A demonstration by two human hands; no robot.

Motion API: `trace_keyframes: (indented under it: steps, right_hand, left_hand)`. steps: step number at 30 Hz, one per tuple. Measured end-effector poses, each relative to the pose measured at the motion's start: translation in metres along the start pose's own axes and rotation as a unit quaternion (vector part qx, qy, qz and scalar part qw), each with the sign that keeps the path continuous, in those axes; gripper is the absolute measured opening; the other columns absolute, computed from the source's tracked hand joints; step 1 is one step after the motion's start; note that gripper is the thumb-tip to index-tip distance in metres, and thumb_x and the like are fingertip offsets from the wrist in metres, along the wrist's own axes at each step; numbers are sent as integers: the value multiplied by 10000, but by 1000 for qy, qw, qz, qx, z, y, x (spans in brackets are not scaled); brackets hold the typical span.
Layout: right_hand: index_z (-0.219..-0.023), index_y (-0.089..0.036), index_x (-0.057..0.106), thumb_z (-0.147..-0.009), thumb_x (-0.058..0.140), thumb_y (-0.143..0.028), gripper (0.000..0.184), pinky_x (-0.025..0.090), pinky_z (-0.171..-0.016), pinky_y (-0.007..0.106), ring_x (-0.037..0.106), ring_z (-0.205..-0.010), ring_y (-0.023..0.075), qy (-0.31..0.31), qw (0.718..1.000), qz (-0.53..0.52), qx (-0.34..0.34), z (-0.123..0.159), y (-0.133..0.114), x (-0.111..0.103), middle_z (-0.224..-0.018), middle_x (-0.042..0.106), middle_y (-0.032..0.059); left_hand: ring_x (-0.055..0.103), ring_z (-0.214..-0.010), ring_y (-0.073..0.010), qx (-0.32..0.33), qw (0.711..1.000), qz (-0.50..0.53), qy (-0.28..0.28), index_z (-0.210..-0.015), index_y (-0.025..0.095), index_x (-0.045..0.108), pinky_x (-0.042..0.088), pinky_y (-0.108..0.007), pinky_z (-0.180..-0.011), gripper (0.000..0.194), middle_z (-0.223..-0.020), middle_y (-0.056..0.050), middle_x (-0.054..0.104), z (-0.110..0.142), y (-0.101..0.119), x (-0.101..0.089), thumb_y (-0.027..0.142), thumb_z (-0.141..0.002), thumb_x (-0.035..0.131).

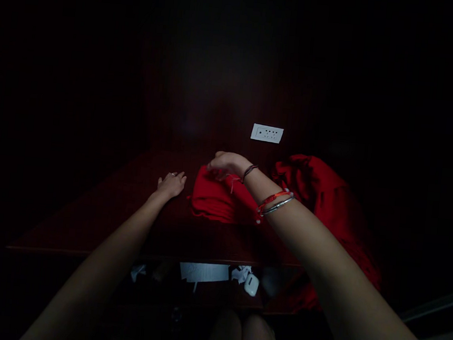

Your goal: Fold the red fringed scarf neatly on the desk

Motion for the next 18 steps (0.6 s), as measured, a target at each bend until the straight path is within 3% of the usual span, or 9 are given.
trace_keyframes:
  steps: [3, 7, 9, 12, 15, 18]
  right_hand:
    - [-758, -101, 531, -636, 571, -192, 157, 443, -563, 292, 568, -670, 194, -28, 998, 49, 39, 0, 13, 17, -705, 583, 78]
    - [-919, -98, 526, -634, 578, -337, 375, 390, -743, 334, 500, -915, 265, 95, 988, 100, 63, 10, 74, 16, -964, 546, 164]
    - [-1076, -116, 435, -617, 578, -386, 551, 353, -806, 341, 434, -1016, 264, 145, 984, 42, 93, 18, 109, 20, -1101, 466, 169]
    - [-1202, -120, 279, -578, 605, -378, 750, 342, -835, 315, 415, -1044, 230, 160, 975, -84, 127, 26, 145, 34, -1157, 422, 158]
    - [-1202, -109, 255, -511, 656, -300, 821, 382, -795, 281, 459, -994, 212, 180, 954, -193, 139, 28, 152, 44, -1116, 463, 142]
    - [-1049, -104, 406, -452, 679, -191, 662, 447, -659, 273, 541, -843, 211, 162, 922, -311, 163, 27, 145, 46, -967, 553, 118]
  left_hand:
    - [391, -1065, -266, -51, 998, 29, 25, -1171, 173, 384, 308, -469, -818, 472, -1171, -137, 432, -5, -18, -3, 366, -823, 130]
    - [392, -1075, -220, 20, 997, 72, 7, -1153, 162, 406, 312, -363, -850, 495, -1168, -97, 449, -6, -7, 2, 400, -822, 126]
    - [353, -1108, -202, 71, 993, 94, -16, -1193, 160, 358, 286, -323, -880, 527, -1214, -79, 401, -2, 6, 4, 453, -809, 146]
    - [335, -1118, -226, 96, 989, 101, -52, -1247, 151, 262, 266, -333, -892, 633, -1238, -106, 362, 5, 20, 6, 544, -751, 249]
    - [332, -1119, -234, 96, 989, 104, -44, -1266, 122, 203, 254, -339, -897, 687, -1239, -141, 348, 8, 22, 8, 544, -731, 296]
    - [338, -1116, -225, 84, 989, 122, -25, -1272, 92, 168, 265, -312, -895, 717, -1238, -157, 342, 8, 17, 10, 547, -731, 288]
Point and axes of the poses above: each hand's wrist, its own z-axis away from the middle knuckle, its own x-axis out of the palm, y = z × x, the point moved 2 cm from there along -z, towards the middle knuckle
